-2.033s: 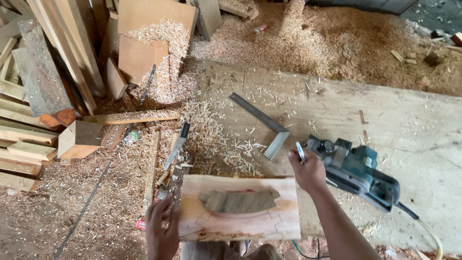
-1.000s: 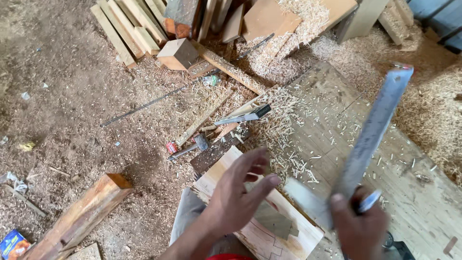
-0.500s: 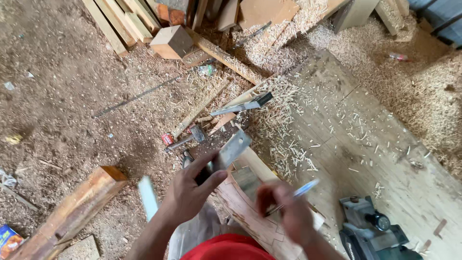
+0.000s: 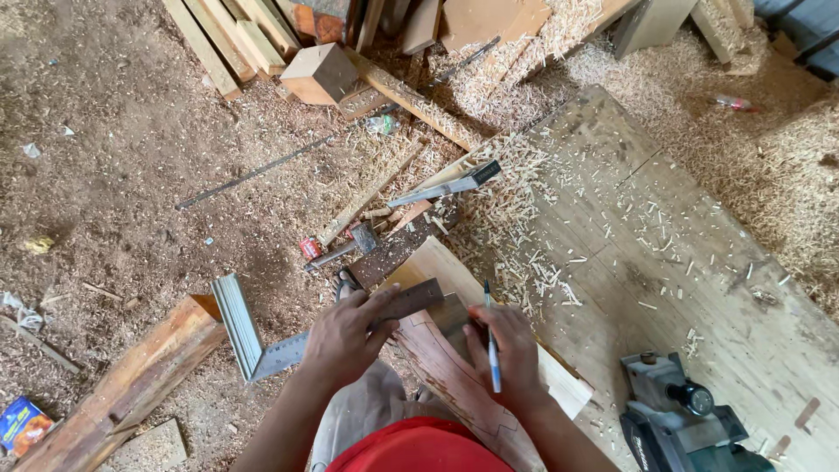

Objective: The person uses a small wooden template and a marker to trace a curved design onto a larger piece of wood. They reposition the template several times to complete the outline.

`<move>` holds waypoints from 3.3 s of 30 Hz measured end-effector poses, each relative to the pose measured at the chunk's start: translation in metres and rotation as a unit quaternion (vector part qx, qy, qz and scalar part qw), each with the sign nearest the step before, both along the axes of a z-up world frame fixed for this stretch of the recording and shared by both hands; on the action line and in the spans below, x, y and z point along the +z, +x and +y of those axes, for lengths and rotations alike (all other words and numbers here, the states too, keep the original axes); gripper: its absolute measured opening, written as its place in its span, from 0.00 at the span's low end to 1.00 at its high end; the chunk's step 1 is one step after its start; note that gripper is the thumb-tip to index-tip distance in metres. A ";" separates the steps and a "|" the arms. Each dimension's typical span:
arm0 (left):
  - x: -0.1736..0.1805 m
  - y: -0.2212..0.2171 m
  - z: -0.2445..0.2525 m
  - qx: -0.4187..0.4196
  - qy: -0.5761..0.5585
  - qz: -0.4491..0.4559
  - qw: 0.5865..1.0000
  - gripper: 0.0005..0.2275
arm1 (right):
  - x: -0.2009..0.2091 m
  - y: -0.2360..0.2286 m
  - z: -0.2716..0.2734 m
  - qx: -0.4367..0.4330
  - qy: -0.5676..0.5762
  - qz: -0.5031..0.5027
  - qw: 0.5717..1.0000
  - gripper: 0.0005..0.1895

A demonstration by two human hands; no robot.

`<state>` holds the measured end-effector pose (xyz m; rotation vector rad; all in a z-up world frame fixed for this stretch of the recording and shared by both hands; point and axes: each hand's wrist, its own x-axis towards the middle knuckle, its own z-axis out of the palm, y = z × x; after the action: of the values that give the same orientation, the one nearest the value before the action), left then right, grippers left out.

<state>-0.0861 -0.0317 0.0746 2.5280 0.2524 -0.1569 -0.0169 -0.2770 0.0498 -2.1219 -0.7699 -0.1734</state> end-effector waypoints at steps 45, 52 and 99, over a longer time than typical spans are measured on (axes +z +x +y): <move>0.003 0.009 0.001 0.007 -0.002 0.073 0.997 0.24 | -0.007 0.001 0.001 -0.007 -0.019 -0.001 1.000 0.13; -0.001 0.008 0.003 -0.002 0.004 0.040 0.999 0.24 | -0.006 0.001 0.001 -0.005 -0.015 -0.006 1.000 0.13; 0.017 -0.074 0.002 0.284 -0.210 -0.350 0.867 0.12 | 0.008 -0.010 -0.011 0.006 0.057 -0.055 0.997 0.13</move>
<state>-0.1601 -0.0298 0.0914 1.8236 0.5715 0.8323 -0.0267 -0.2875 0.0582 -2.0122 -0.8176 -0.3223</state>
